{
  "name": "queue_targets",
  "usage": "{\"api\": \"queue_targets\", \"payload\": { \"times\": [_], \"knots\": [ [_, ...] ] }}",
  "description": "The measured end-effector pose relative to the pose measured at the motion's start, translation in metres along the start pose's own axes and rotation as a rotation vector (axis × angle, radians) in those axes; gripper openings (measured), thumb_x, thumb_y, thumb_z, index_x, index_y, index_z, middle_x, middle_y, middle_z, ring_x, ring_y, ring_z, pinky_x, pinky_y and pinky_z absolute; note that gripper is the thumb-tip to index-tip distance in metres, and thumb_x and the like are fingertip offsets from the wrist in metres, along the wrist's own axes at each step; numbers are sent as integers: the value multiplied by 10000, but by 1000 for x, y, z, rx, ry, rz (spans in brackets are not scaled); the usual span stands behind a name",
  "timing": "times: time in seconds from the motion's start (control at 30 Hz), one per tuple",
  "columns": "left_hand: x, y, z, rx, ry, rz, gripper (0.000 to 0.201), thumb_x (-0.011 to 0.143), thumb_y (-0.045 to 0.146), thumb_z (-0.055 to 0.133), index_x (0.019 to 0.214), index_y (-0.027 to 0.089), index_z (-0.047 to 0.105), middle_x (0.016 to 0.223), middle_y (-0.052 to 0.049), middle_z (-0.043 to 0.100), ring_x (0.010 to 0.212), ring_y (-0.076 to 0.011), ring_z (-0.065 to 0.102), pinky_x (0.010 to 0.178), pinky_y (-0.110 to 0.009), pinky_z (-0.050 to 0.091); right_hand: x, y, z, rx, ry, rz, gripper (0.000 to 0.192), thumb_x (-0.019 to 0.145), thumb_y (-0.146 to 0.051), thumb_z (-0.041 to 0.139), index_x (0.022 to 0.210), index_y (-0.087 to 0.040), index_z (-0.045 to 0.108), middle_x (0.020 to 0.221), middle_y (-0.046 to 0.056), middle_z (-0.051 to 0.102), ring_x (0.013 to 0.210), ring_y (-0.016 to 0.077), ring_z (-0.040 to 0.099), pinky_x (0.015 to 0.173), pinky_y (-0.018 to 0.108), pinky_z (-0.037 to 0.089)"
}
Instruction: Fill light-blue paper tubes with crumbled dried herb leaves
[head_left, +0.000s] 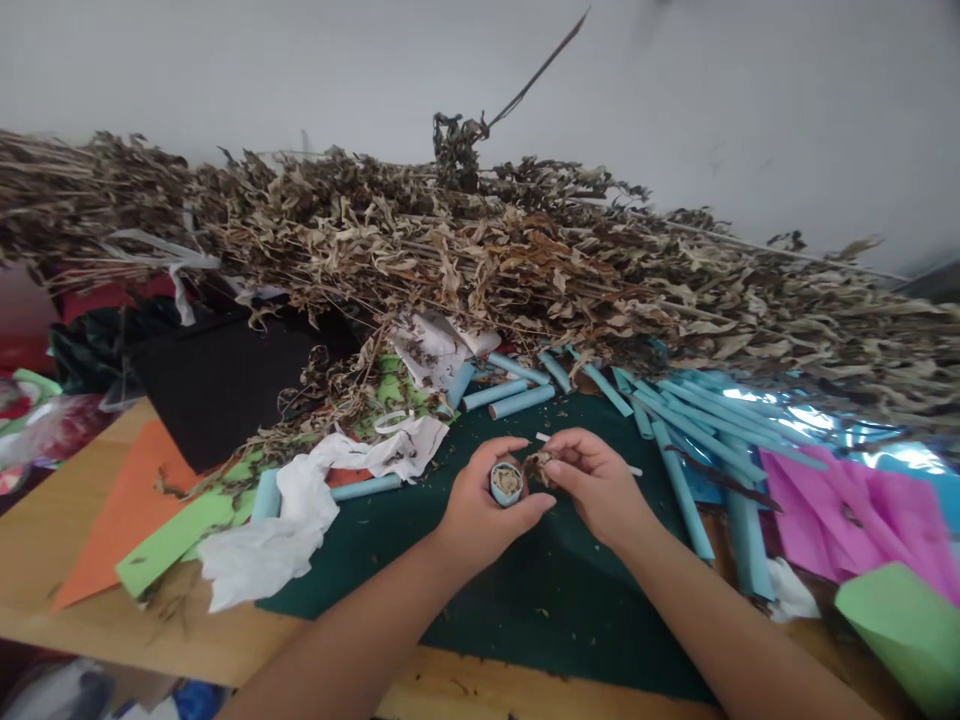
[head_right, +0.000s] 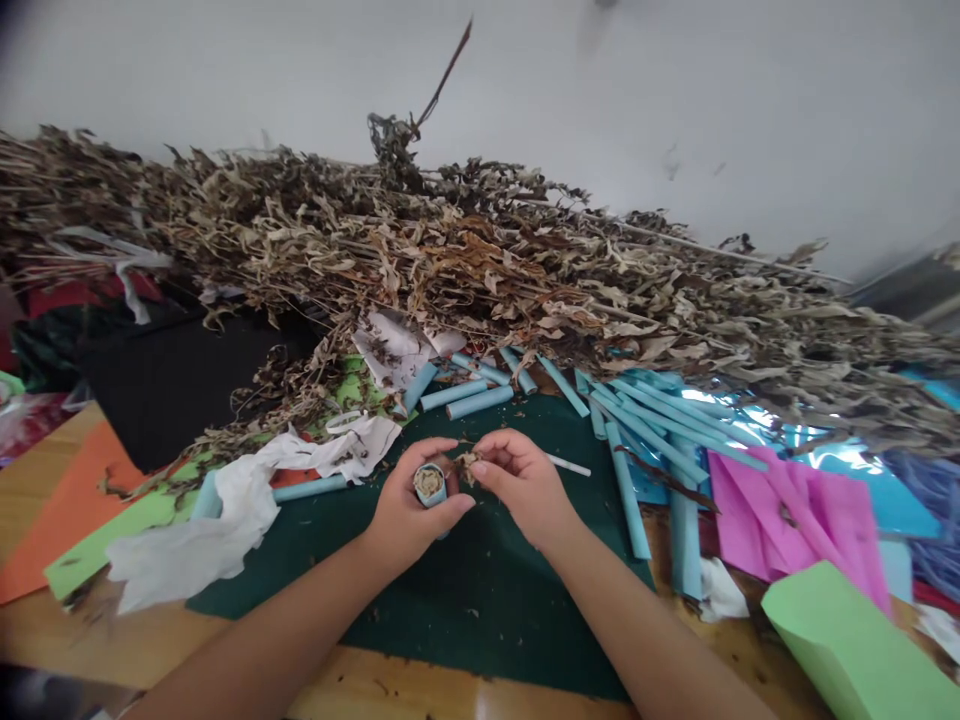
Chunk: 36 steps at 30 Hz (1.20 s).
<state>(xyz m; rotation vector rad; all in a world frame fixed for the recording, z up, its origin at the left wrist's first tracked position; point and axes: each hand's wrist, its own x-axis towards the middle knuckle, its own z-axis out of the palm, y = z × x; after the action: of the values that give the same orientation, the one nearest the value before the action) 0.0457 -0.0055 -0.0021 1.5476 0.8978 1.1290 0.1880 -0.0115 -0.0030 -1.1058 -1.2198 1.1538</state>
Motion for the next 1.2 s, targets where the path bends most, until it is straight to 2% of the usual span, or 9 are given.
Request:
{"api": "queue_targets", "payload": {
  "times": [0.2, 0.27, 0.47, 0.57, 0.63, 0.77, 0.87, 1.07, 1.2],
  "knots": [
    [6, 11, -4, 227, 84, 164, 130, 635, 170, 576, 760, 163, 544, 703, -21, 530, 674, -135, 521, 647, -258, 421, -2, 0, 4, 31, -57, 11, 119, 670, -267, 597, 708, -190, 515, 625, -26, 512, 559, 75, 482, 514, 183, 393],
    [9, 11, -6, 271, 94, 212, 103, 626, 140, 565, 724, 156, 541, 728, -32, 527, 703, -140, 525, 669, -265, 426, -2, 0, 3, 16, -75, -7, 103, 681, -258, 589, 710, -188, 520, 647, -18, 516, 568, 81, 482, 520, 194, 393],
    [11, 10, -10, 333, 20, 282, 133, 619, 112, 537, 740, 165, 539, 762, -37, 549, 733, -141, 534, 697, -263, 430, -1, -4, 1, -62, -120, -119, 65, 678, -233, 585, 699, -192, 540, 745, 3, 506, 725, 124, 484, 650, 248, 399],
    [10, 11, -11, 361, -12, 243, 102, 611, 112, 527, 692, 172, 531, 705, -18, 556, 685, -135, 528, 654, -252, 422, -2, -5, 0, -115, -136, -130, 42, 695, -215, 567, 713, -195, 535, 726, -2, 491, 703, 117, 470, 637, 239, 389],
    [10, 12, -12, 347, -15, 169, 87, 594, 106, 519, 647, 174, 517, 661, -4, 550, 649, -132, 517, 626, -249, 412, -3, -6, 1, -138, -159, -116, 33, 718, -218, 540, 724, -193, 519, 709, -4, 490, 666, 111, 467, 604, 233, 390],
    [12, 12, -14, 167, 11, -48, 52, 587, 123, 495, 599, 169, 475, 598, 15, 508, 552, -109, 470, 536, -227, 388, -4, -4, 4, -156, -201, -96, 92, 736, -277, 504, 768, -193, 485, 733, 3, 490, 655, 113, 472, 582, 235, 404],
    [15, 12, -13, 44, 27, -139, 47, 594, 149, 507, 604, 163, 464, 622, 13, 500, 538, -98, 459, 521, -220, 385, -5, 0, 6, -178, -206, -82, 188, 709, -309, 526, 847, -193, 471, 751, 6, 493, 655, 119, 479, 568, 237, 413],
    [17, 11, -13, 21, -47, -211, 114, 625, 215, 544, 720, 166, 506, 665, 18, 484, 543, -95, 465, 536, -225, 393, -2, -1, 6, -326, -112, -65, 91, 718, -252, 504, 768, -176, 498, 660, -6, 490, 582, 105, 451, 523, 221, 375],
    [18, 12, -15, 123, -33, -136, 61, 633, 189, 531, 677, 168, 495, 698, 9, 512, 639, -117, 486, 609, -233, 394, -1, -3, 5, -418, -95, -78, 81, 712, -255, 506, 700, -175, 504, 613, -15, 484, 528, 97, 423, 475, 211, 338]
  ]
}}
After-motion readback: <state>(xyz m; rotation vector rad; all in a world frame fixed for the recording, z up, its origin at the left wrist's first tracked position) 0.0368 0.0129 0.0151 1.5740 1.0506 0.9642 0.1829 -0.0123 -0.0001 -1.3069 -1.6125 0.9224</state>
